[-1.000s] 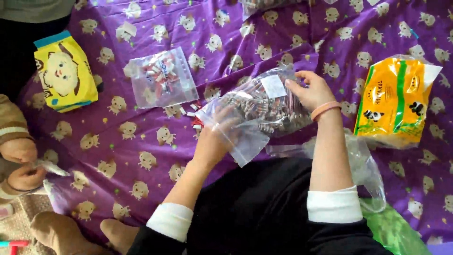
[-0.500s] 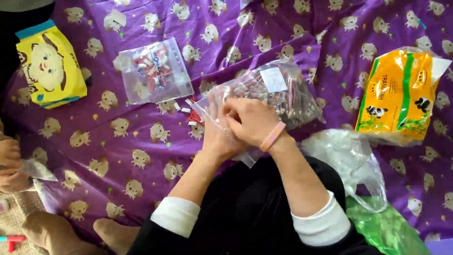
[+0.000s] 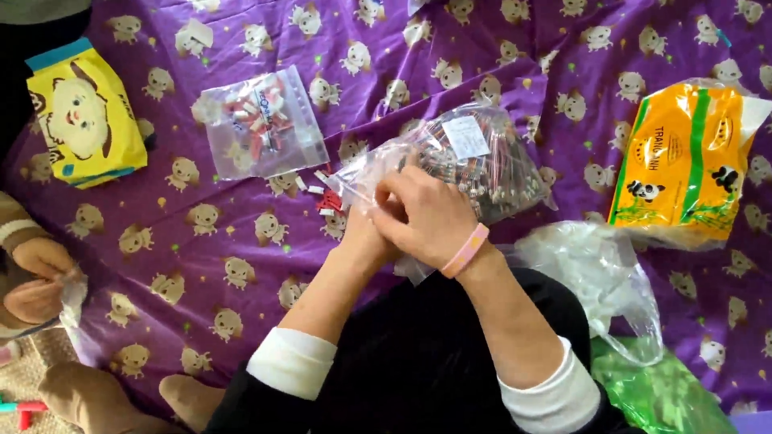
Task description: Organizing and bagging ribbon cables and small electronic connectors on the floor.
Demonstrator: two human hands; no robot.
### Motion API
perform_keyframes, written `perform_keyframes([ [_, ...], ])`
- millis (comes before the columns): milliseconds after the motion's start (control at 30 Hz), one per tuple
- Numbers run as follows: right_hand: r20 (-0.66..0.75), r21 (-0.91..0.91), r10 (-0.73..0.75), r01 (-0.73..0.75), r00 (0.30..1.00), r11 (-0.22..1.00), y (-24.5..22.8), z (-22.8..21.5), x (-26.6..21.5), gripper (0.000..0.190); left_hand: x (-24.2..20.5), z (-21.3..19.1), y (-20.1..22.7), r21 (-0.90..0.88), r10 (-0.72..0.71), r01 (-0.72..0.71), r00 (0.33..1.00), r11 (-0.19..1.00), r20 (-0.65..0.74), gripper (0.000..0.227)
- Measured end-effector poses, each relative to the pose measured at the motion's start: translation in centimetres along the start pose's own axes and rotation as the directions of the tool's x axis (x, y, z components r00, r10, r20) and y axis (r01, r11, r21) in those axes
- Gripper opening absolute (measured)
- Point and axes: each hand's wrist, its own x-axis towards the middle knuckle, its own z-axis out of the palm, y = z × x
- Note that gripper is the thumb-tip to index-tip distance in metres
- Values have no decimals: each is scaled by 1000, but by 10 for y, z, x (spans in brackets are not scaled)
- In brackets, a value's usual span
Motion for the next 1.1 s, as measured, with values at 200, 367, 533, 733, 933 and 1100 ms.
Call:
perform_keyframes([
  [200,-42,-36,138,-140,990,990,3,9,9,28,11,4,2,-215,-18,12,999,977,-27,63],
  [367,36,-63,142,-139,989,988,0,2,8,34,7,9,2,-385,-47,28,998,922,-39,57],
  [533,73,0,34,-35,997,999,10,10,7,24,13,12,6,-544,-70,33,996,839,-47,52],
  [733,-321,297,275,-180,906,938,87,-64,11,16,19,-12,17,-697,-146,110,989,708,8,45],
  [933,-133,103,657,-649,742,753,205,-35,25,61,29,-17,28,-696,-282,300,949,653,144,48],
  [1100,-56,21,766,-766,640,642,211,-26,38,82,37,3,38,-727,-360,298,930,619,75,61],
])
